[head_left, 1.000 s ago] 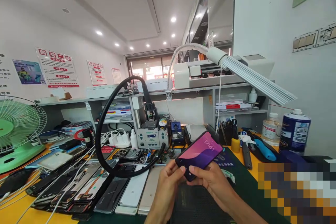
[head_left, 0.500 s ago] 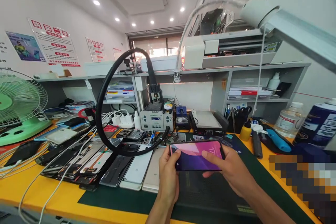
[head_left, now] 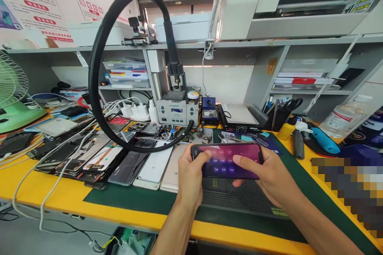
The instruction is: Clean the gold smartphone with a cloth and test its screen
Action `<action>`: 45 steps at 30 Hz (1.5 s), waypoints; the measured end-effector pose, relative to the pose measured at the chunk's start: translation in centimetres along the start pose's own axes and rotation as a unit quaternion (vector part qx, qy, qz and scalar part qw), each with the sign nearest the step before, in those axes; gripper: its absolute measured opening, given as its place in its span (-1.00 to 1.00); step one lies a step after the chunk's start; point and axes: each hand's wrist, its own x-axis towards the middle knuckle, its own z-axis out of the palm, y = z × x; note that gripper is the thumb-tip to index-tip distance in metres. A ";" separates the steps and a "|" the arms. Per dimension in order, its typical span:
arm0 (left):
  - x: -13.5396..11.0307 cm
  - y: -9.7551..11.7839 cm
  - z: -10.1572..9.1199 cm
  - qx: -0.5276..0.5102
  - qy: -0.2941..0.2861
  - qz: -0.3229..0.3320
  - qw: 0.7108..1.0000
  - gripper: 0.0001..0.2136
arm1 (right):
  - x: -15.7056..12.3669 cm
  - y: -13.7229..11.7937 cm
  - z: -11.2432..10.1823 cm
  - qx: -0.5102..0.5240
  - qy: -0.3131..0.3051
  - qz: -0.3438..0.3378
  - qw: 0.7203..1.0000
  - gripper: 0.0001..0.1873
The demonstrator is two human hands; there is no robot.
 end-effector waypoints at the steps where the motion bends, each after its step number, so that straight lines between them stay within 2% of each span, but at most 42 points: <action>1: 0.0 0.0 0.0 -0.001 0.001 -0.003 1.000 -0.89 | -0.1 0.1 0.0 -0.004 -0.001 -0.005 1.000 -0.67; 5: 0.0 0.0 -0.2 0.000 0.009 -0.009 1.000 -0.88 | -0.3 0.4 0.0 -0.025 -0.010 -0.020 0.999 -0.70; 9: 0.0 0.0 -0.2 0.013 0.020 -0.007 1.000 -0.85 | -0.2 0.4 0.3 -0.027 -0.005 -0.006 1.000 -0.69; 15: -0.2 -0.1 -0.3 0.065 -0.021 0.049 0.996 -0.89 | -0.1 0.0 0.4 0.008 0.040 0.003 0.999 -0.70; 21: -0.1 -0.1 -0.4 0.053 -0.008 0.035 0.998 -0.90 | -0.1 0.3 0.2 -0.009 0.004 -0.028 1.000 -0.73; 27: 0.0 0.2 -0.2 0.019 -0.001 -0.003 1.000 -0.88 | -0.2 0.7 0.3 -0.018 -0.001 -0.035 0.999 -0.74; 34: -0.1 -0.3 -0.7 0.059 -0.035 0.061 0.996 -0.93 | -0.1 0.5 0.4 0.001 0.031 -0.025 0.999 -0.76; 45: 0.0 0.1 -0.2 0.018 -0.006 0.034 0.999 -0.89 | -0.1 0.6 0.4 0.001 -0.007 -0.042 0.999 -0.75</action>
